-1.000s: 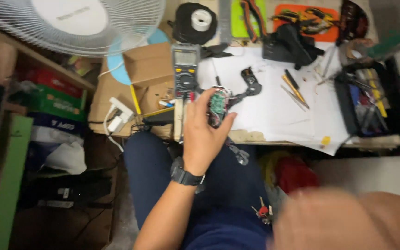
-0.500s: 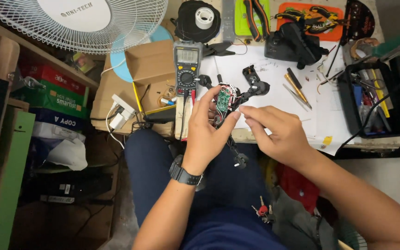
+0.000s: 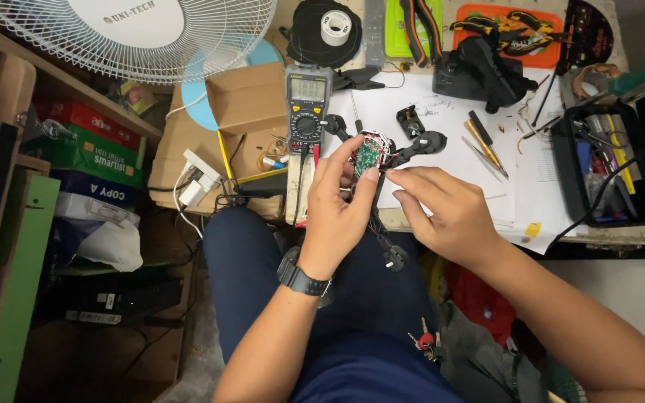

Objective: The person holds a small drone frame and manipulates its internal components. They then pick up a small black battery and connect the multimeter probes to its terminals to test it.

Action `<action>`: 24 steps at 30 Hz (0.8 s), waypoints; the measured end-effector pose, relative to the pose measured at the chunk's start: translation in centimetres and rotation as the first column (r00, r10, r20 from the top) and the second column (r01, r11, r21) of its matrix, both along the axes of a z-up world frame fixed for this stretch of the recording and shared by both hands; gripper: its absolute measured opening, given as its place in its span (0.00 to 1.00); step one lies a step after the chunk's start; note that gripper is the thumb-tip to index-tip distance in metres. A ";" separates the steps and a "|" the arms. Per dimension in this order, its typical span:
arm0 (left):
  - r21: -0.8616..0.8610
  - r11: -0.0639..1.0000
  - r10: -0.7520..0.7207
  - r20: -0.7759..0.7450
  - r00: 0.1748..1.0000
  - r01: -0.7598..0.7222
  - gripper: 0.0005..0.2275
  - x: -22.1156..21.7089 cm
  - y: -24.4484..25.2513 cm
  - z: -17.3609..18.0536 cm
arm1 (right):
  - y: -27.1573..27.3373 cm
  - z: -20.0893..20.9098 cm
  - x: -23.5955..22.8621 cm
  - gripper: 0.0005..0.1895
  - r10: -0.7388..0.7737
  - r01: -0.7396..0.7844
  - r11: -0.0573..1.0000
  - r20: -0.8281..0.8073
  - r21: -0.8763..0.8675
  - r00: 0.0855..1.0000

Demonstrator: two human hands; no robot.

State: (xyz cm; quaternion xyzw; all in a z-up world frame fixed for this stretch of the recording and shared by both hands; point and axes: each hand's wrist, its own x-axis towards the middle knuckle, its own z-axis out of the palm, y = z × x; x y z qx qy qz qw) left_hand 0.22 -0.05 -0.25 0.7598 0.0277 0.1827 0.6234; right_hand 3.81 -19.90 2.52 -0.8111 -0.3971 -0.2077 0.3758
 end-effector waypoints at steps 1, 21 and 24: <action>-0.006 1.000 0.001 0.002 1.000 -0.001 0.22 0.0 0.0 0.0 | 0.0 0.0 0.0 0.15 -0.002 0.003 1.000 0.010 -0.009 1.000; 0.138 0.986 0.089 0.071 0.994 -0.098 0.25 0.5 -0.3 -1.0 | 0.5 -0.2 -0.1 0.20 -0.031 0.029 0.996 -0.016 -0.083 0.999; 0.150 0.984 0.089 0.083 0.993 -0.101 0.25 0.4 -0.4 -1.1 | 0.4 -0.7 -0.1 0.22 -0.030 0.025 0.993 -0.050 -0.112 0.998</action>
